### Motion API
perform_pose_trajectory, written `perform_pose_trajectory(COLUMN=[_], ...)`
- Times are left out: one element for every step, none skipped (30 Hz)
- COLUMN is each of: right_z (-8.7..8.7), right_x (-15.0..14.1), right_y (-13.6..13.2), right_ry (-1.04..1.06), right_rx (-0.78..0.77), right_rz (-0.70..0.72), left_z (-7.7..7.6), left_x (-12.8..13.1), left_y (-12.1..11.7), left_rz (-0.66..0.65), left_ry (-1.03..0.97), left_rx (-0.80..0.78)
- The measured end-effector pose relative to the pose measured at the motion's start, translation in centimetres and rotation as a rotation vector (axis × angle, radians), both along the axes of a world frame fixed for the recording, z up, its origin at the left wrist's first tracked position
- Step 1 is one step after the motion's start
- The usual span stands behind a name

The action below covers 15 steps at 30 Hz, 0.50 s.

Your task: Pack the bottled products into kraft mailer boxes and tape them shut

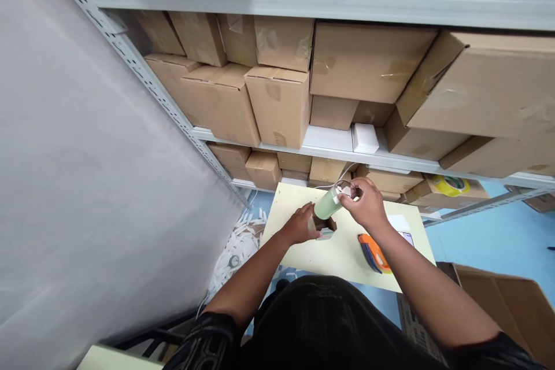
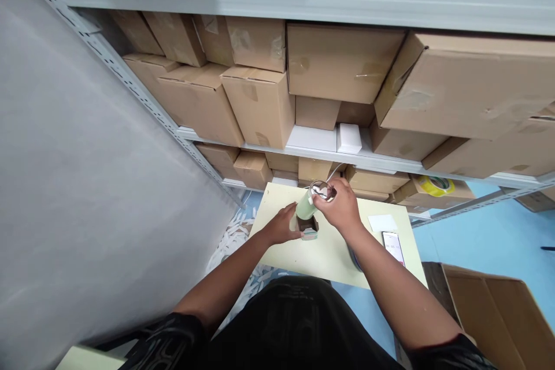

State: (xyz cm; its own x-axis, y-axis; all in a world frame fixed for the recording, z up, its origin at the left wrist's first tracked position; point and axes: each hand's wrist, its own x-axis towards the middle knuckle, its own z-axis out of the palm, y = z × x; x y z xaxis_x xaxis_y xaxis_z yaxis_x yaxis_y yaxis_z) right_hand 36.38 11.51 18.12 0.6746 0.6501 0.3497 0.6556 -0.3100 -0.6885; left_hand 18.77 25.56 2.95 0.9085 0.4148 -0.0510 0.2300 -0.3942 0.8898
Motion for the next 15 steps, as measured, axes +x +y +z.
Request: perform_pose_trajectory(right_z=[0.1,0.2,0.4,0.5,0.5,0.5,0.6,0.5,0.5,0.5,0.5,0.4,0.4,0.3,0.2], right_x=[0.1,0.3,0.5,0.7,0.9,1.1,1.2,1.3,1.3,1.2,1.0,0.7,0.4,0.0,-0.3], right_y=[0.1,0.3,0.5,0.8,1.1,1.4,1.6,1.8,1.9,1.9,1.8,1.6,1.4,1.0,0.7], right_ry=[0.025,0.051,0.079,0.113,0.157,0.217,0.292,0.377,0.466,0.559,0.656,0.758,0.865,0.972,1.073], right_rx=[-0.005,-0.009,-0.012,-0.016,-0.019,-0.019,-0.01,0.014,0.055,0.112,0.177,0.241,0.294,0.329,0.344], right_rz=[-0.006,-0.01,-0.012,-0.015,-0.018,-0.019,-0.015,-0.002,0.022,0.063,0.125,0.203,0.291,0.377,0.451], left_z=[0.7,1.4,2.2,3.0,3.8,4.5,5.1,5.6,6.0,6.3,6.5,6.6,6.7,6.8,6.9], left_x=[-0.3,-0.4,-0.5,-0.5,-0.4,-0.2,0.1,0.3,0.5,0.7,0.7,0.7,0.7,0.6,0.5], left_y=[-0.2,-0.4,-0.7,-1.0,-1.3,-1.8,-2.2,-2.7,-3.1,-3.5,-3.9,-4.3,-4.6,-4.8,-5.1], left_rz=[0.032,0.058,0.075,0.089,0.102,0.113,0.119,0.122,0.116,0.102,0.082,0.061,0.043,0.025,0.002], left_ry=[0.005,-0.006,-0.035,-0.083,-0.138,-0.192,-0.243,-0.294,-0.341,-0.38,-0.41,-0.431,-0.444,-0.447,-0.442], left_rx=[0.015,0.029,0.027,-0.008,-0.065,-0.139,-0.223,-0.314,-0.408,-0.506,-0.605,-0.705,-0.803,-0.897,-0.983])
